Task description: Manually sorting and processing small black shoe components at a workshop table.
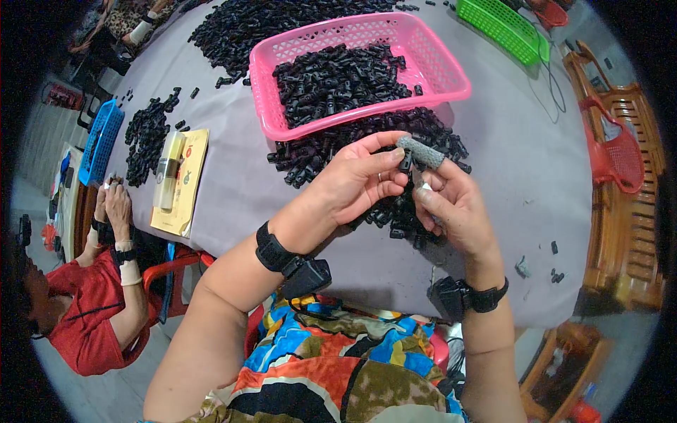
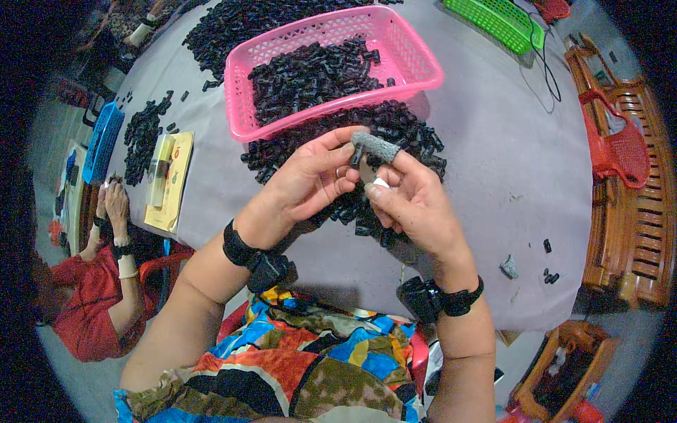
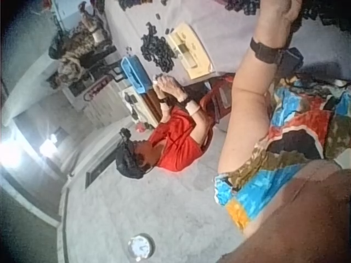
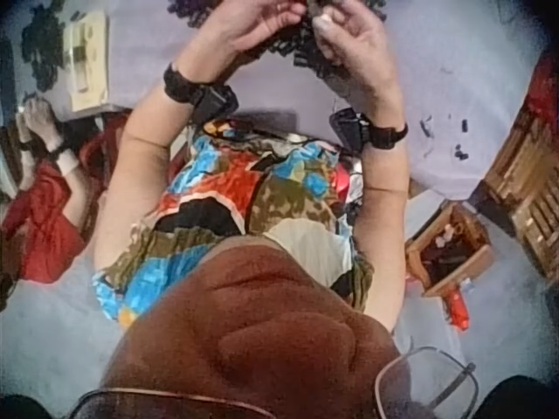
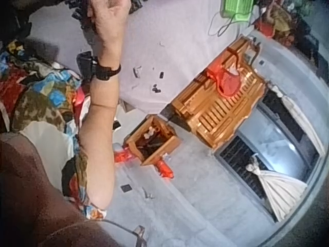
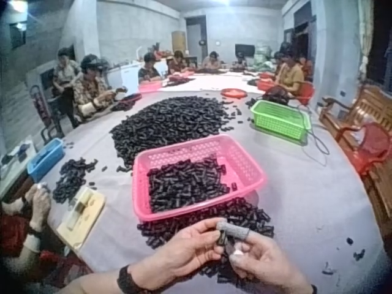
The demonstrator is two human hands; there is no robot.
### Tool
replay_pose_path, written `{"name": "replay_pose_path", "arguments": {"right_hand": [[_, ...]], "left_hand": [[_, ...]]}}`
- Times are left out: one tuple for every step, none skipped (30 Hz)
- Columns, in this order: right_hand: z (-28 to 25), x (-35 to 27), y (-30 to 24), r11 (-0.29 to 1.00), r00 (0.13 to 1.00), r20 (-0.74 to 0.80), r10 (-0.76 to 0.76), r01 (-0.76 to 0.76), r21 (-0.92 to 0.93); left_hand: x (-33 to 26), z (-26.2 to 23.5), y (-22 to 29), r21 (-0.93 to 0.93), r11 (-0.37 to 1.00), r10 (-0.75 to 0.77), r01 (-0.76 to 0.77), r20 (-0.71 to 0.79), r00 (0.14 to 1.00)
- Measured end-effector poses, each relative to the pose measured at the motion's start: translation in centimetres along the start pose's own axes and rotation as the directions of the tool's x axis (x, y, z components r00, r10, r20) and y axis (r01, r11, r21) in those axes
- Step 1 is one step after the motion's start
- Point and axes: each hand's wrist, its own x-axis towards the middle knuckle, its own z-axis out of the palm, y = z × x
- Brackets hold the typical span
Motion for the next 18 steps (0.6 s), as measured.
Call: {"name": "replay_pose_path", "arguments": {"right_hand": [[0.12,-0.04,-0.02,1.0,1.0,-0.002,0.0,0.0,0.001],[0.29,-0.09,-0.09,0.999,1.0,0.008,0.009,-0.009,0.031],[0.36,-0.11,-0.14,0.998,1.0,0.018,0.016,-0.017,0.061],[0.32,-0.11,-0.08,0.998,1.0,0.017,0.015,-0.016,0.062],[0.26,-0.09,0.04,0.998,1.0,0.015,0.012,-0.013,0.058],[0.22,-0.08,0.1,0.999,1.0,0.012,0.009,-0.01,0.054],[0.15,-0.06,0.03,0.998,1.0,0.012,0.009,-0.01,0.055],[0.05,-0.01,-0.1,0.999,0.999,0.005,0.033,-0.033,0.024],[-0.07,-0.02,-0.16,0.998,0.998,-0.005,0.057,-0.057,-0.007],[-0.14,-0.02,-0.09,0.998,0.998,-0.006,0.058,-0.058,-0.006],[-0.21,-0.02,0.03,0.999,0.999,0.001,0.047,-0.047,-0.006],[-0.22,0.01,0.11,0.999,0.999,0.011,0.037,-0.036,-0.005],[-0.2,0.0,0.11,0.999,0.999,0.011,0.037,-0.037,-0.005],[-0.17,-0.02,0.09,1.0,1.0,0.019,0.024,-0.024,0.009],[-0.13,-0.04,0.11,1.0,1.0,0.027,0.011,-0.012,0.024],[-0.18,-0.04,0.15,1.0,1.0,0.027,0.011,-0.012,0.024],[-0.3,-0.04,0.21,1.0,1.0,0.026,0.013,-0.013,0.003],[-0.35,-0.05,0.25,1.0,1.0,0.024,0.015,-0.015,-0.019]], "left_hand": [[0.0,0.09,-0.07,0.0,1.0,-0.002,0.002,0.0,1.0],[0.02,0.19,-0.13,0.024,1.0,-0.003,0.003,0.003,1.0],[0.04,0.31,-0.13,0.048,0.999,-0.003,0.003,0.006,1.0],[0.01,0.47,-0.08,0.049,0.999,-0.004,0.004,0.006,1.0],[-0.03,0.64,-0.02,0.05,0.999,-0.004,0.002,0.025,1.0],[-0.08,0.72,0.01,0.051,0.999,-0.003,0.001,0.045,0.999],[-0.1,0.68,0.04,0.052,0.999,-0.004,0.002,0.044,0.999],[-0.12,0.61,0.08,0.05,0.999,-0.011,0.008,0.058,0.998],[-0.11,0.58,0.05,0.046,0.999,-0.019,0.016,0.073,0.997],[-0.09,0.64,0.0,0.046,0.999,-0.021,0.017,0.073,0.997],[-0.07,0.77,-0.05,0.039,0.999,-0.022,0.019,0.057,0.998],[-0.08,0.83,-0.05,0.032,0.999,-0.021,0.02,0.04,0.999],[-0.07,0.77,-0.05,0.032,0.999,-0.021,0.02,0.039,0.999],[-0.02,0.66,-0.05,0.016,0.999,-0.029,0.028,0.052,0.998],[-0.01,0.54,-0.07,-0.001,0.999,-0.037,0.037,0.065,0.997],[0.02,0.46,-0.1,-0.001,0.999,-0.036,0.037,0.064,0.997],[0.06,0.41,-0.15,-0.009,0.999,-0.04,0.041,0.068,0.997],[0.07,0.37,-0.18,-0.017,0.999,-0.043,0.045,0.071,0.997]]}}
